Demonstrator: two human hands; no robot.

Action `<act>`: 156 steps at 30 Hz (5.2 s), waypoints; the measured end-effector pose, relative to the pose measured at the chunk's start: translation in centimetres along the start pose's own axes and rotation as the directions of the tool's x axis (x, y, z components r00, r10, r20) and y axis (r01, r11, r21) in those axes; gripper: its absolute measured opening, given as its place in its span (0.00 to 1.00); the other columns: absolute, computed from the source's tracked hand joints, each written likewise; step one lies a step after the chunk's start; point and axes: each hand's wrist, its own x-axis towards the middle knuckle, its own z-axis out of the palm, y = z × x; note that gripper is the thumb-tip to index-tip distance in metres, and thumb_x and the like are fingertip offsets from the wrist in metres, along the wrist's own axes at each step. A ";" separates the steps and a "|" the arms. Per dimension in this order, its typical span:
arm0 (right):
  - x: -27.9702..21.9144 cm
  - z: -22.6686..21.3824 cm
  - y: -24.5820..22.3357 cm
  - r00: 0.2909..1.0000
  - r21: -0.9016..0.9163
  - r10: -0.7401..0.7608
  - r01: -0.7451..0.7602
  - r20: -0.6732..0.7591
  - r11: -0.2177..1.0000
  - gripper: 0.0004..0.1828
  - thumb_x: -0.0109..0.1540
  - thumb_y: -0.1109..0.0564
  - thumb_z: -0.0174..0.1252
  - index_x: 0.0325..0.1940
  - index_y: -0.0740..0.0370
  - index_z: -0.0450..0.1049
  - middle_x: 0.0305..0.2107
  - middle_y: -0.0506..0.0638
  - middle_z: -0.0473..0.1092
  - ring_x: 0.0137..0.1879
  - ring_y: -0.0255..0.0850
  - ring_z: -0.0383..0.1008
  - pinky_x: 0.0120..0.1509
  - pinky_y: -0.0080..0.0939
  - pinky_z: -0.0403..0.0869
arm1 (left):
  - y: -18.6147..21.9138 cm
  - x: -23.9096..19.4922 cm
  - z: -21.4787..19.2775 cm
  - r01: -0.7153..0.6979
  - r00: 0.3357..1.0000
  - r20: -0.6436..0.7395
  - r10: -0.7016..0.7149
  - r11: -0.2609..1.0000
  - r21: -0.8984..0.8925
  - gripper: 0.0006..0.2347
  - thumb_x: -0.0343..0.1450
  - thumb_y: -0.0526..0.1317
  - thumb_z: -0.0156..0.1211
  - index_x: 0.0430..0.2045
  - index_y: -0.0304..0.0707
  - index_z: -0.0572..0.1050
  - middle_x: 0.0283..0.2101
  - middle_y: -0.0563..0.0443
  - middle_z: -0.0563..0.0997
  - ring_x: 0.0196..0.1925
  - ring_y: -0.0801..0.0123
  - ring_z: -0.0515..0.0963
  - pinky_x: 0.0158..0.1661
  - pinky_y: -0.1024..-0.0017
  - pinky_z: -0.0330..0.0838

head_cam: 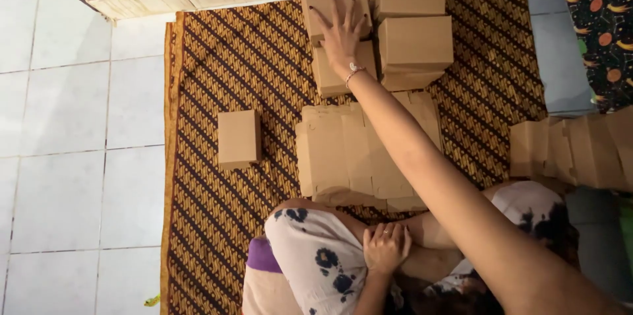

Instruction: Folding flat cardboard templates into small rectangular boxes while sitting on the floor.

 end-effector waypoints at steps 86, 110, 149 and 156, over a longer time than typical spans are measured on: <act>-37.1 12.3 27.0 0.745 0.395 0.517 -0.664 0.421 0.635 0.31 0.49 0.47 0.73 0.50 0.56 0.69 0.45 0.60 0.75 0.52 0.56 0.78 0.51 0.57 0.79 | -1.6 -2.3 0.8 -0.056 0.997 -0.040 0.062 0.989 0.135 0.06 0.68 0.46 0.59 0.25 0.51 0.81 0.24 0.60 0.82 0.33 0.70 0.82 0.40 0.69 0.67; -39.4 0.3 21.2 0.864 0.361 0.471 -0.503 0.181 0.785 0.21 0.64 0.55 0.62 0.56 0.48 0.60 0.40 0.60 0.77 0.50 0.61 0.78 0.52 0.62 0.76 | -2.1 -2.7 1.8 -0.050 0.999 -0.002 0.051 0.993 0.111 0.06 0.70 0.46 0.56 0.24 0.54 0.79 0.25 0.60 0.82 0.36 0.70 0.83 0.42 0.68 0.66; -40.0 -2.1 17.6 0.997 0.602 0.078 -0.048 -0.025 0.797 0.11 0.63 0.63 0.55 0.49 0.59 0.65 0.36 0.69 0.75 0.46 0.69 0.77 0.47 0.63 0.76 | -1.3 -2.1 0.1 -0.053 0.999 -0.006 0.054 0.993 0.104 0.07 0.70 0.45 0.56 0.24 0.53 0.80 0.24 0.60 0.82 0.34 0.70 0.83 0.41 0.68 0.65; -40.1 -9.8 13.6 0.971 0.636 -0.230 0.218 -0.065 0.740 0.08 0.68 0.62 0.51 0.51 0.54 0.64 0.38 0.61 0.77 0.47 0.57 0.79 0.46 0.57 0.79 | -1.7 -2.3 0.6 -0.062 0.997 -0.034 0.066 0.992 0.112 0.06 0.69 0.45 0.57 0.22 0.54 0.79 0.23 0.61 0.81 0.32 0.71 0.82 0.40 0.70 0.65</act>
